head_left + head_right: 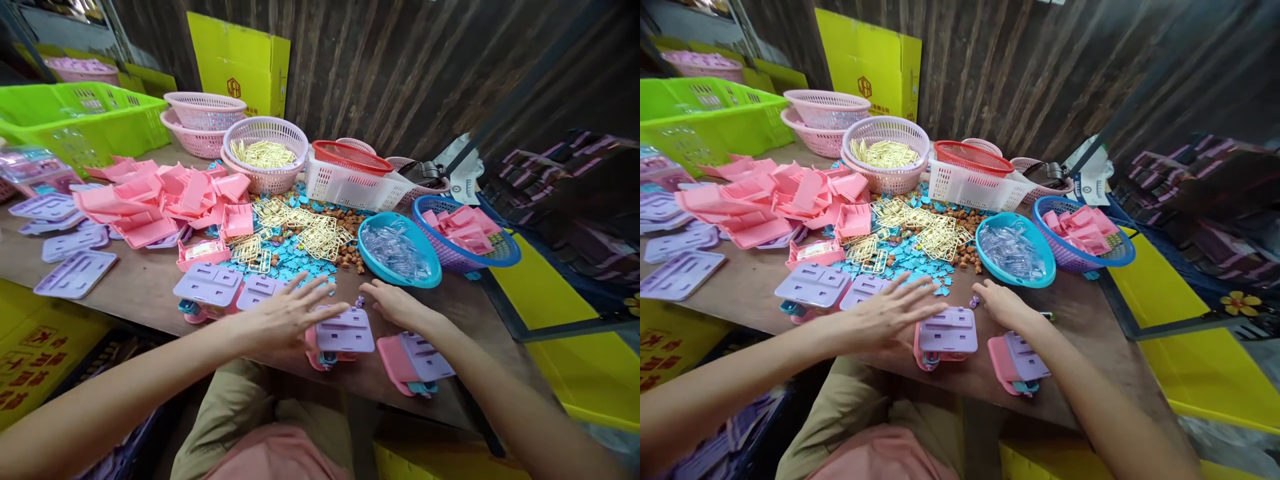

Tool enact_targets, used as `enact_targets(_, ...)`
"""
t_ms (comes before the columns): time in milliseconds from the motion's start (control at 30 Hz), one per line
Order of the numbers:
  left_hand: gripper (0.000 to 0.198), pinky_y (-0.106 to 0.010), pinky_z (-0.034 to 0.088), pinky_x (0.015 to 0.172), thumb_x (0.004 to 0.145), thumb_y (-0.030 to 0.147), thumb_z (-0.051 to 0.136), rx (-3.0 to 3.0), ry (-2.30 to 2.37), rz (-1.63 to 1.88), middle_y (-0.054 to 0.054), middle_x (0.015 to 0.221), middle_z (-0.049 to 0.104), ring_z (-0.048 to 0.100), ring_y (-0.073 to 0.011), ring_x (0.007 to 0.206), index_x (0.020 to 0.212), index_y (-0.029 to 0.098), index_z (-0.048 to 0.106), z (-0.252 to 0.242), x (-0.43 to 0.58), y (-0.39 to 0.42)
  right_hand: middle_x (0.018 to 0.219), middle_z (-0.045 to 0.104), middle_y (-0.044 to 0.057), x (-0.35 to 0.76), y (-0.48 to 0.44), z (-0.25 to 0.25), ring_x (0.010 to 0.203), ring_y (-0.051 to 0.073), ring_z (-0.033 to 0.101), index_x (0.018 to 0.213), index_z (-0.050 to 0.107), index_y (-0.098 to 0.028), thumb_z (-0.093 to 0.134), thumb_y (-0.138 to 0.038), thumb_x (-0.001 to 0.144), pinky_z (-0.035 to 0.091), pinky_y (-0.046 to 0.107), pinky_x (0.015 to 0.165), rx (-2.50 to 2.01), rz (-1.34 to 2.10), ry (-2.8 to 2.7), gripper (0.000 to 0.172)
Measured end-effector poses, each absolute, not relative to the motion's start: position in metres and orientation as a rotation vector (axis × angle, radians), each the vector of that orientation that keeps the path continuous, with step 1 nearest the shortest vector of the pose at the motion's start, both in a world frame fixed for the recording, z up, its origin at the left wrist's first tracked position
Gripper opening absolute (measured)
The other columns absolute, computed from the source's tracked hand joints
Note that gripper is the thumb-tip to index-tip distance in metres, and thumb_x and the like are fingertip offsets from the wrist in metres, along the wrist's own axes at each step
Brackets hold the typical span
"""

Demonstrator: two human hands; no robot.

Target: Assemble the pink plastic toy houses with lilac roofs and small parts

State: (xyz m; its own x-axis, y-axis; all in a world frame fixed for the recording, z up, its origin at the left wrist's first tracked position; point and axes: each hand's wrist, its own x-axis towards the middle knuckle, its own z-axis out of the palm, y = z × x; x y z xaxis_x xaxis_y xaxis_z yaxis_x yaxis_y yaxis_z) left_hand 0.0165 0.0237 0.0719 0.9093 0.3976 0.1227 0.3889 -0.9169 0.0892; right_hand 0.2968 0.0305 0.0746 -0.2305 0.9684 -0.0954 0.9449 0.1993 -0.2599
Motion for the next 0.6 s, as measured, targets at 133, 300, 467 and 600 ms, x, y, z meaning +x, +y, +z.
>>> enact_targets(133, 0.080, -0.050, 0.022, 0.104, 0.073, 0.038, 0.069, 2.946, 0.901, -0.167, -0.015, 0.140, 0.039, 0.029, -0.0351, 0.132, 0.141, 0.030, 0.028, 0.085, -0.028, 0.046, 0.062, 0.058, -0.004, 0.285, 0.048, 0.057, 0.048, 0.008, 0.048, 0.069, 0.064, -0.019, 0.060, 0.011, 0.052, 0.027, 0.021, 0.048, -1.814, 0.520, -2.437, 0.034)
enact_targets(300, 0.066, -0.034, 0.041, 0.085, 0.080, 0.038, 0.061, 2.800, 0.880, -0.230, -0.011, 0.111, 0.055, 0.054, -0.0250, 0.098, 0.139, 0.034, 0.032, 0.093, -0.038, 0.058, 0.049, 0.047, -0.008, 0.287, 0.051, 0.051, 0.044, 0.006, 0.041, 0.054, 0.052, -0.017, 0.057, 0.006, 0.063, 0.027, 0.021, 0.048, -1.794, 0.539, -2.383, 0.025)
enact_targets(467, 0.061, -0.029, 0.042, 0.080, 0.084, 0.051, 0.049, 2.450, 1.041, -0.031, -0.009, 0.104, 0.055, 0.055, -0.0214, 0.091, 0.139, 0.031, 0.033, 0.096, -0.028, 0.062, 0.052, 0.050, -0.005, 0.289, 0.038, 0.081, 0.048, 0.009, 0.048, 0.063, 0.050, -0.019, 0.051, -0.001, 0.069, 0.034, 0.023, 0.051, -1.815, 0.456, -2.191, 0.020)
enact_targets(600, 0.061, -0.030, 0.043, 0.078, 0.085, 0.059, 0.038, 2.319, 1.121, 0.027, -0.009, 0.102, 0.058, 0.058, -0.0236, 0.089, 0.138, 0.030, 0.036, 0.088, -0.021, 0.061, 0.075, 0.065, 0.002, 0.249, 0.007, 0.101, 0.063, 0.013, 0.064, 0.085, 0.053, -0.020, 0.050, -0.025, 0.082, 0.048, 0.023, 0.056, -1.676, 0.639, -2.034, 0.007)
